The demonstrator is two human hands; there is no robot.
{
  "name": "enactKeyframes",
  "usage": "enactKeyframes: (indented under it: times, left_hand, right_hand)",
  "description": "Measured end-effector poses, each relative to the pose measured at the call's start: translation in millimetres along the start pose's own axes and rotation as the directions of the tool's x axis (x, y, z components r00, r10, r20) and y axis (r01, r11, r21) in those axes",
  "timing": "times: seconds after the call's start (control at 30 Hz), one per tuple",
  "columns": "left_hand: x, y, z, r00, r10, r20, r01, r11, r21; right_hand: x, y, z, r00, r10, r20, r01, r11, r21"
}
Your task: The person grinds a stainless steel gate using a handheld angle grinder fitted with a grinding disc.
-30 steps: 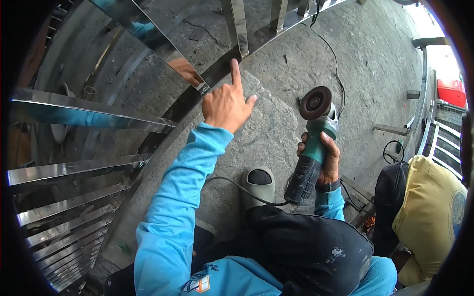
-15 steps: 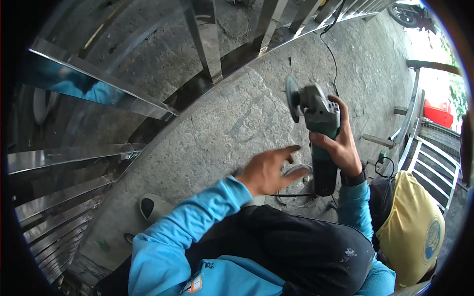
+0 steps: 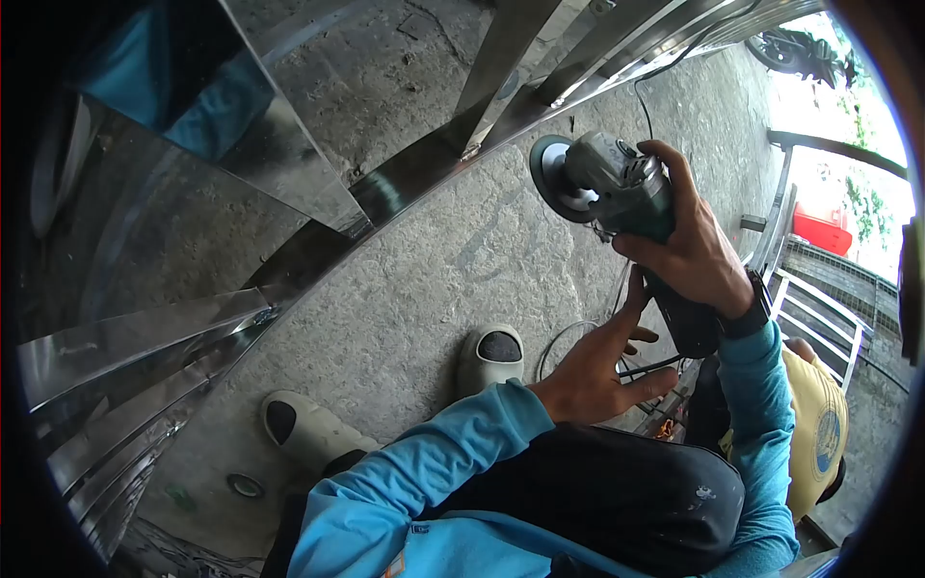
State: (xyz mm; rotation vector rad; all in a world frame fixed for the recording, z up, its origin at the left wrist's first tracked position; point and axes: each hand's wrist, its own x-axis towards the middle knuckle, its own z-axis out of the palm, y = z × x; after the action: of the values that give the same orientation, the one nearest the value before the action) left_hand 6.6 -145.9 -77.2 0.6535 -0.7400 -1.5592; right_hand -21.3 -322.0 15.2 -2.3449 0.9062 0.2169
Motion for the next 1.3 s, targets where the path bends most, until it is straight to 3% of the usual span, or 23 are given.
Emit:
enactKeyframes:
  times: [0.33,1.3]
  left_hand:
    - [2,4,-12,0.996,0.072,-0.052,-0.073,0.997,-0.022]
    - [-6,5,-8,0.998,0.053,-0.038,-0.058,0.992,-0.117]
  right_hand:
    - [16,-7,2,0.999,-0.039,0.002,0.039,0.999,-0.018]
    - [10,-15,-2,0.997,-0.003,0.075,0.013,0.991,-0.130]
